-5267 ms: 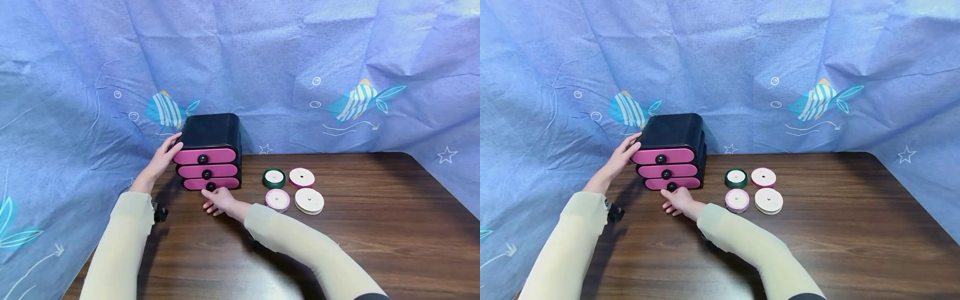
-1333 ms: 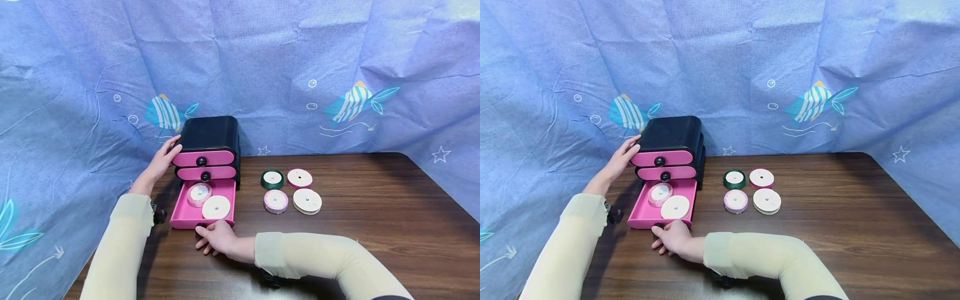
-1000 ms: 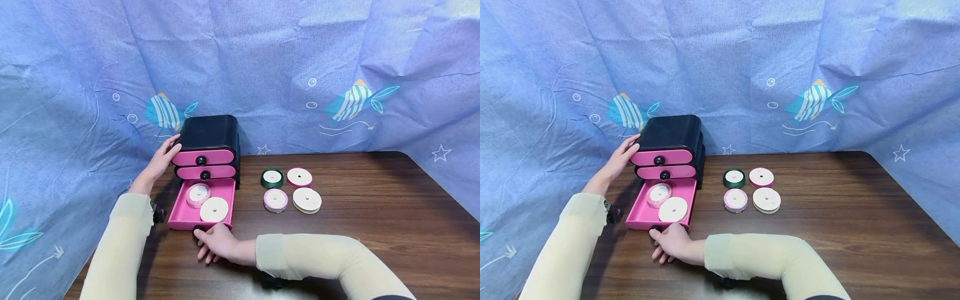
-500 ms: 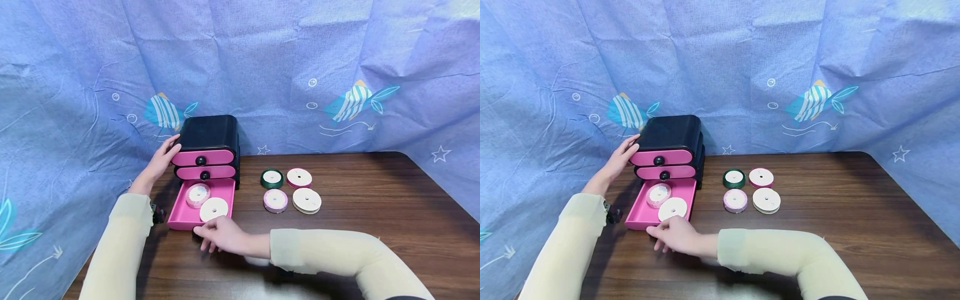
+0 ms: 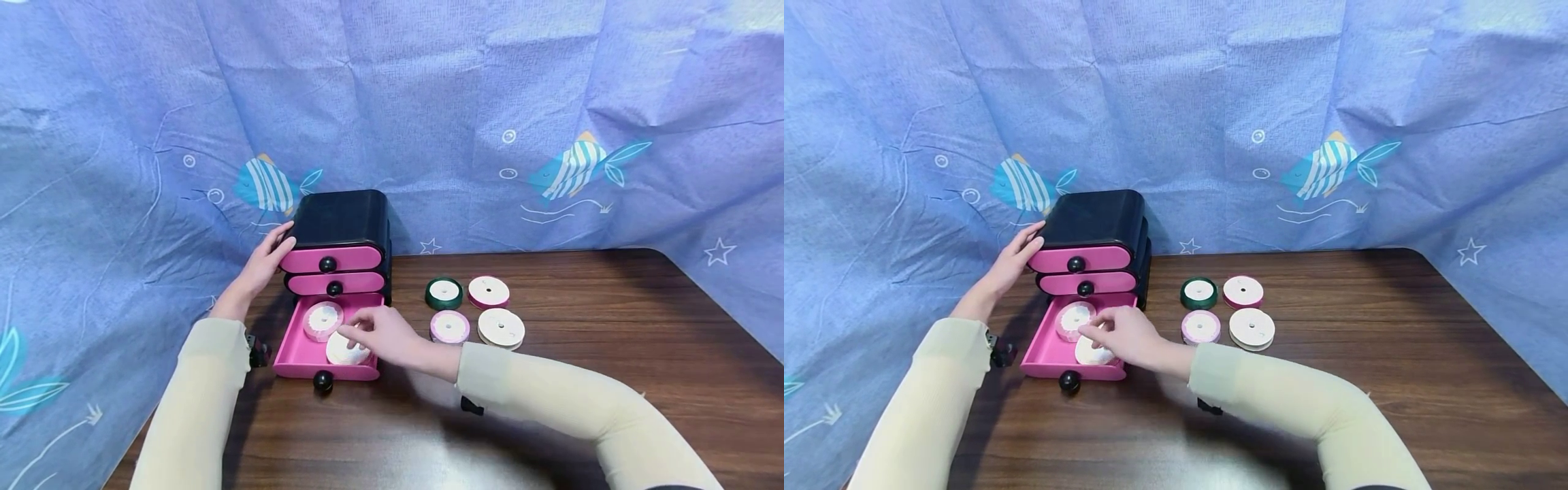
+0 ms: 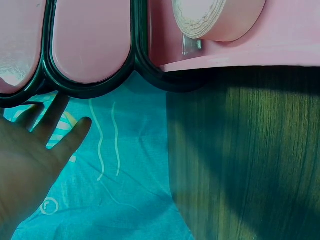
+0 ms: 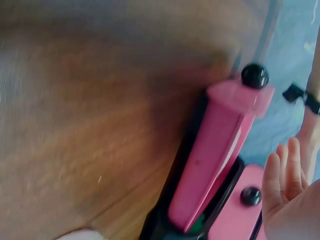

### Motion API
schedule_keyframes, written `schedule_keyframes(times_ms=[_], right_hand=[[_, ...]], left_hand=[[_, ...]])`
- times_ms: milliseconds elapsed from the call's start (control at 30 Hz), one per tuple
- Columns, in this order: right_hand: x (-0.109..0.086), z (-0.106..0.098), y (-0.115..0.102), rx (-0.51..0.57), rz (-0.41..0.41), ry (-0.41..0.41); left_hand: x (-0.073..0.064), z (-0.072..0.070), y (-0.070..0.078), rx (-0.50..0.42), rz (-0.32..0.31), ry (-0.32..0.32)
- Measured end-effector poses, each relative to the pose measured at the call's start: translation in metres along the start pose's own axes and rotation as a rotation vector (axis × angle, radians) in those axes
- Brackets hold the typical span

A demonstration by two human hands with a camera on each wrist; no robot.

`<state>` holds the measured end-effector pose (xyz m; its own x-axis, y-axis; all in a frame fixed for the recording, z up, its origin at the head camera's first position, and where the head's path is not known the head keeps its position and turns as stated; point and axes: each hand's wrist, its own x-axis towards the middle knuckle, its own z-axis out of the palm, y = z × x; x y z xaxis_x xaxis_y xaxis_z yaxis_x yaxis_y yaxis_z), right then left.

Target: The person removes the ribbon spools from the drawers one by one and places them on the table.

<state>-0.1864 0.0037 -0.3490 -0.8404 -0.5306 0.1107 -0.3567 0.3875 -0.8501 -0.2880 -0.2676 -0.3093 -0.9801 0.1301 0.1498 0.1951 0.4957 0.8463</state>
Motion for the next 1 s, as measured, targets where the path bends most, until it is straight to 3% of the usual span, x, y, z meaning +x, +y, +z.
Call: schedule_keyframes(times_ms=[233, 467, 700, 833, 933, 1000], right_hand=[[0.010, -0.011, 0.015, -0.263, -0.114, -0.041], [0.017, -0.007, 0.032, -0.272, -0.109, -0.094], [0.025, 0.002, 0.040, -0.344, -0.125, -0.113], [0.027, 0.007, 0.039, -0.435, -0.097, -0.144], [0.027, 0.009, 0.040, -0.490, -0.088, -0.166], [0.028, 0.010, 0.040, -0.506, -0.078, -0.176]], left_hand=[[0.000, 0.000, -0.002, -0.008, 0.003, -0.004], [-0.001, -0.002, 0.003, -0.020, -0.021, -0.019], [-0.017, 0.001, 0.032, -0.030, -0.029, -0.032], [-0.008, 0.001, 0.015, -0.032, -0.019, -0.025], [-0.007, 0.001, 0.014, -0.040, -0.027, -0.020], [-0.013, 0.001, 0.026, -0.040, -0.034, -0.023]])
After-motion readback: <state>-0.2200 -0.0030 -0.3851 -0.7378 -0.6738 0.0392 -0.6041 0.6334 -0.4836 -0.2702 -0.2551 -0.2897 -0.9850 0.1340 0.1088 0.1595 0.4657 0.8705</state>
